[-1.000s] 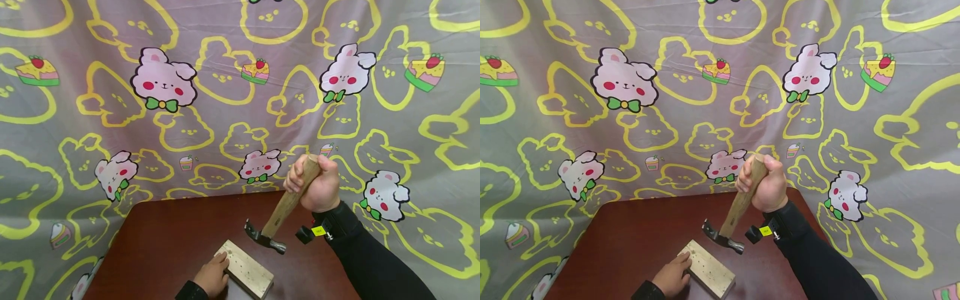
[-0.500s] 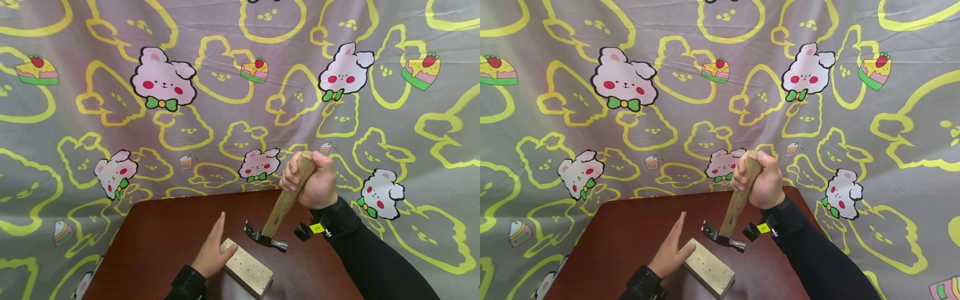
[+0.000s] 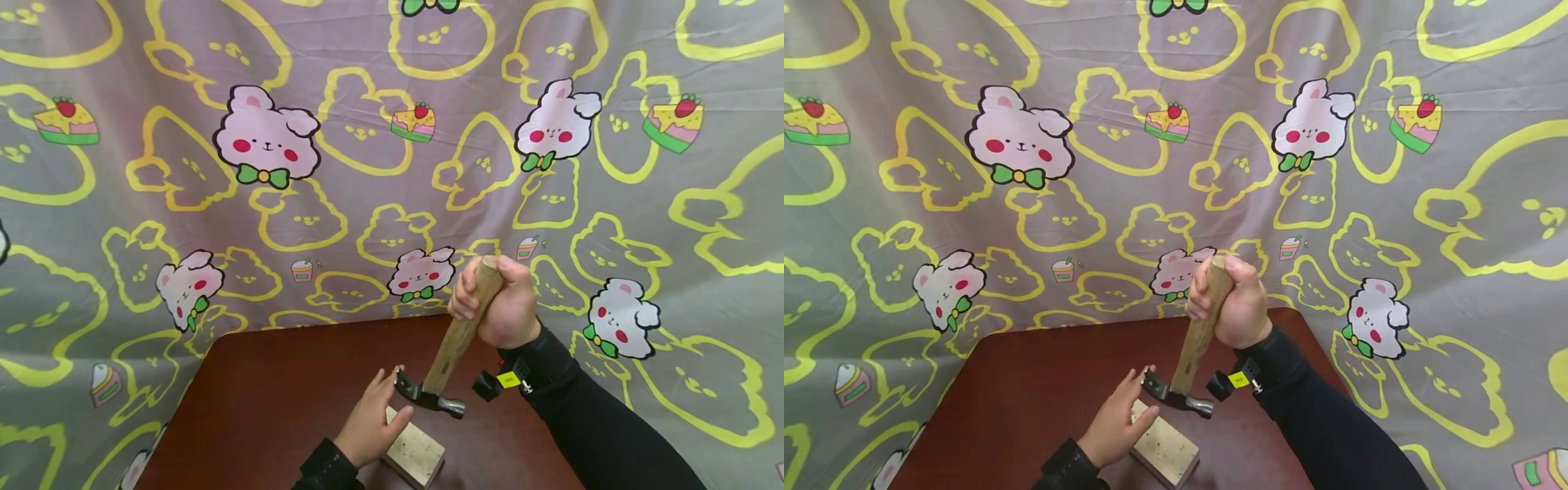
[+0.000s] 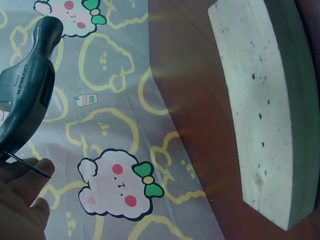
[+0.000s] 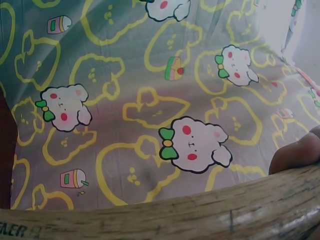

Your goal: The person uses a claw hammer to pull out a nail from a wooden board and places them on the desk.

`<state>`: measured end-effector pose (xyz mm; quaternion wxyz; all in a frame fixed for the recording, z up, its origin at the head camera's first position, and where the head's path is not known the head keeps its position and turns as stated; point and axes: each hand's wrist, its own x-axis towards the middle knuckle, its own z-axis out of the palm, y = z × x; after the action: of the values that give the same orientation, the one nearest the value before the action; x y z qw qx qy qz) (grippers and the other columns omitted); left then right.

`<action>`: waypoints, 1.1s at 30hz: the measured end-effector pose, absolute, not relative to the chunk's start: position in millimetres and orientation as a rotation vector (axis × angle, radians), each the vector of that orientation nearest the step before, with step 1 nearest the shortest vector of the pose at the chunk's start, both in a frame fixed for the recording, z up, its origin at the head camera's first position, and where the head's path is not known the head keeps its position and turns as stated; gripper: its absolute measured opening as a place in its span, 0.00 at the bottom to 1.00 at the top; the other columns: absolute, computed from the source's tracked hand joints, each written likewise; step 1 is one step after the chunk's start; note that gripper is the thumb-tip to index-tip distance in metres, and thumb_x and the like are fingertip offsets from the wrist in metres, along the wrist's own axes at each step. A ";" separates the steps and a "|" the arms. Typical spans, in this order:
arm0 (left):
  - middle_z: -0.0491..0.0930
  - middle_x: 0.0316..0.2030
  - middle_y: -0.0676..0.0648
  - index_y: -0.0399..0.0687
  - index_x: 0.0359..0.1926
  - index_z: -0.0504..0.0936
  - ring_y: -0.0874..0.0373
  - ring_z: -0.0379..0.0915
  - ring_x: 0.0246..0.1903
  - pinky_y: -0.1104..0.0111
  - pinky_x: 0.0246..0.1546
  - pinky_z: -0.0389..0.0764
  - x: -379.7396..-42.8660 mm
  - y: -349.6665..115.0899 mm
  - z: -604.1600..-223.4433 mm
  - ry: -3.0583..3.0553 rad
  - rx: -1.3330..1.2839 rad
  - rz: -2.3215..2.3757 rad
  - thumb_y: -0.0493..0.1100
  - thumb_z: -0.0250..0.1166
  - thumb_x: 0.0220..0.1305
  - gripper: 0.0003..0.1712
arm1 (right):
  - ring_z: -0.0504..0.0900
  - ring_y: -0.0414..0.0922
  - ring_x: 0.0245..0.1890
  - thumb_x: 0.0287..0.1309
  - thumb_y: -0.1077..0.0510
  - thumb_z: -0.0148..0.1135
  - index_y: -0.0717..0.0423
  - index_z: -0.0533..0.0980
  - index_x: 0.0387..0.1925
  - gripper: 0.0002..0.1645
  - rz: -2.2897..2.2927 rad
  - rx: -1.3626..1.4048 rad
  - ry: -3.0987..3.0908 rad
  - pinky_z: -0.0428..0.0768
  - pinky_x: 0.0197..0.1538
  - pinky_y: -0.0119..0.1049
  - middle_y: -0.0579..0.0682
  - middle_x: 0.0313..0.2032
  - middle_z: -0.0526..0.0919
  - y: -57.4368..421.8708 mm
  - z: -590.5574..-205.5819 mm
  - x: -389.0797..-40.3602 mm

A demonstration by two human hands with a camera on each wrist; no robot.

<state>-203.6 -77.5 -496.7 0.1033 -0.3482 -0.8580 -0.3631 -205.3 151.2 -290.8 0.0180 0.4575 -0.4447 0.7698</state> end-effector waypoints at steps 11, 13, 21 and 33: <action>0.83 0.48 0.42 0.36 0.50 0.83 0.45 0.78 0.52 0.56 0.49 0.78 -200.7 -64.7 -511.3 -2.265 -0.853 -0.850 0.33 0.70 0.54 0.19 | 0.55 0.48 0.12 0.65 0.46 0.30 0.55 0.69 0.22 0.27 2.416 1.433 -1.353 0.53 0.16 0.44 0.51 0.14 0.58 160.4 -291.9 -200.6; 0.84 0.45 0.43 0.40 0.45 0.85 0.47 0.80 0.49 0.57 0.46 0.80 -201.2 -63.8 -510.3 -2.256 -0.823 -0.830 0.32 0.71 0.52 0.16 | 0.55 0.48 0.12 0.65 0.46 0.30 0.55 0.69 0.22 0.27 2.427 1.441 -1.346 0.53 0.16 0.44 0.51 0.14 0.58 161.2 -291.2 -199.9; 0.86 0.35 0.49 0.48 0.32 0.85 0.56 0.84 0.40 0.64 0.38 0.82 -200.5 -64.6 -509.4 -2.228 -0.802 -0.767 0.32 0.73 0.50 0.09 | 0.54 0.48 0.11 0.66 0.46 0.28 0.55 0.69 0.22 0.28 2.452 1.466 -1.336 0.52 0.15 0.44 0.52 0.14 0.58 162.7 -291.7 -197.3; 0.75 0.18 0.56 0.51 0.21 0.71 0.60 0.75 0.18 0.68 0.16 0.71 -193.7 -65.3 -516.2 -2.144 -0.856 -0.624 0.30 0.73 0.40 0.19 | 0.55 0.49 0.10 0.65 0.48 0.24 0.56 0.67 0.21 0.28 2.409 1.481 -1.432 0.55 0.15 0.44 0.51 0.13 0.58 159.2 -299.5 -193.9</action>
<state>-193.7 -65.3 -516.2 0.3662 -0.3330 -0.8342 -0.2429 -193.9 159.2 -299.5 -0.0140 0.4671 -0.4519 0.7599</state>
